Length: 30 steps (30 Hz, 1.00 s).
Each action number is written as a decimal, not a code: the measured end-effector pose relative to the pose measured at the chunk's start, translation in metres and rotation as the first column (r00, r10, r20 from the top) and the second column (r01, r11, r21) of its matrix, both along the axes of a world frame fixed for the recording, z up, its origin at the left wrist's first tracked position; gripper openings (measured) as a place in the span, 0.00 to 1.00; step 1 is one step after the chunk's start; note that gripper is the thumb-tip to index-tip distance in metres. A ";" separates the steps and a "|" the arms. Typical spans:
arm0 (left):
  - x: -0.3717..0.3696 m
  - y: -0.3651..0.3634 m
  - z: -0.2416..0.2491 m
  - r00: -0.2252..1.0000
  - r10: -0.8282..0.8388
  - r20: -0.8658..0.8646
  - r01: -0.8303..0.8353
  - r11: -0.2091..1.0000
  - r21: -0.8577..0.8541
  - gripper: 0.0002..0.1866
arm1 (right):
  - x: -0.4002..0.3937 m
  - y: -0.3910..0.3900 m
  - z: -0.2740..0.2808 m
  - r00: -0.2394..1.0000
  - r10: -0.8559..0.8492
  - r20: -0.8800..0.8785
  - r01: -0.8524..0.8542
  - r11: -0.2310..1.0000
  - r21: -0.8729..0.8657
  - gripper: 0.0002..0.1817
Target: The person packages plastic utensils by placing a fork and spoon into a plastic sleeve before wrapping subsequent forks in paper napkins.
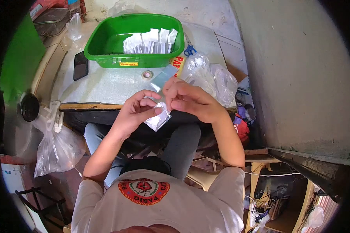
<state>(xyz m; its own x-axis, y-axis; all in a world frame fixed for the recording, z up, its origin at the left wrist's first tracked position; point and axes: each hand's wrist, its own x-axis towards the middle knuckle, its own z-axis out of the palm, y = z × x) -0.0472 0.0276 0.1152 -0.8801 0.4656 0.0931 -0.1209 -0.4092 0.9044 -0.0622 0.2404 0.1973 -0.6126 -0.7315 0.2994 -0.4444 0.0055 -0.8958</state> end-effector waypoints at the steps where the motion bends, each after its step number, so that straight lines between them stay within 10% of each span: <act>1: -0.001 0.000 0.000 1.000 -0.002 0.006 0.002 1.000 0.000 0.17 | 0.001 0.000 0.001 1.000 -0.002 0.006 0.002 1.000 0.000 0.10; 12: -0.007 0.007 0.000 0.997 -0.063 -0.049 0.067 0.994 0.089 0.19 | -0.008 -0.007 0.028 0.954 0.274 -0.123 -0.197 0.880 0.432 0.05; 30: -0.011 0.024 0.003 0.991 -0.062 -0.119 0.060 0.998 -0.024 0.18 | -0.008 0.017 0.040 0.969 0.123 -0.216 0.034 0.795 0.605 0.01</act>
<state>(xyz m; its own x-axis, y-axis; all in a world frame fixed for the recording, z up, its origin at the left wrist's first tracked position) -0.0580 0.0519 0.1186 -0.8332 0.5208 0.1856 -0.0358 -0.3858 0.9219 -0.0700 0.2571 0.2376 -0.5447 -0.8347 -0.0811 -0.6507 0.4816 -0.5871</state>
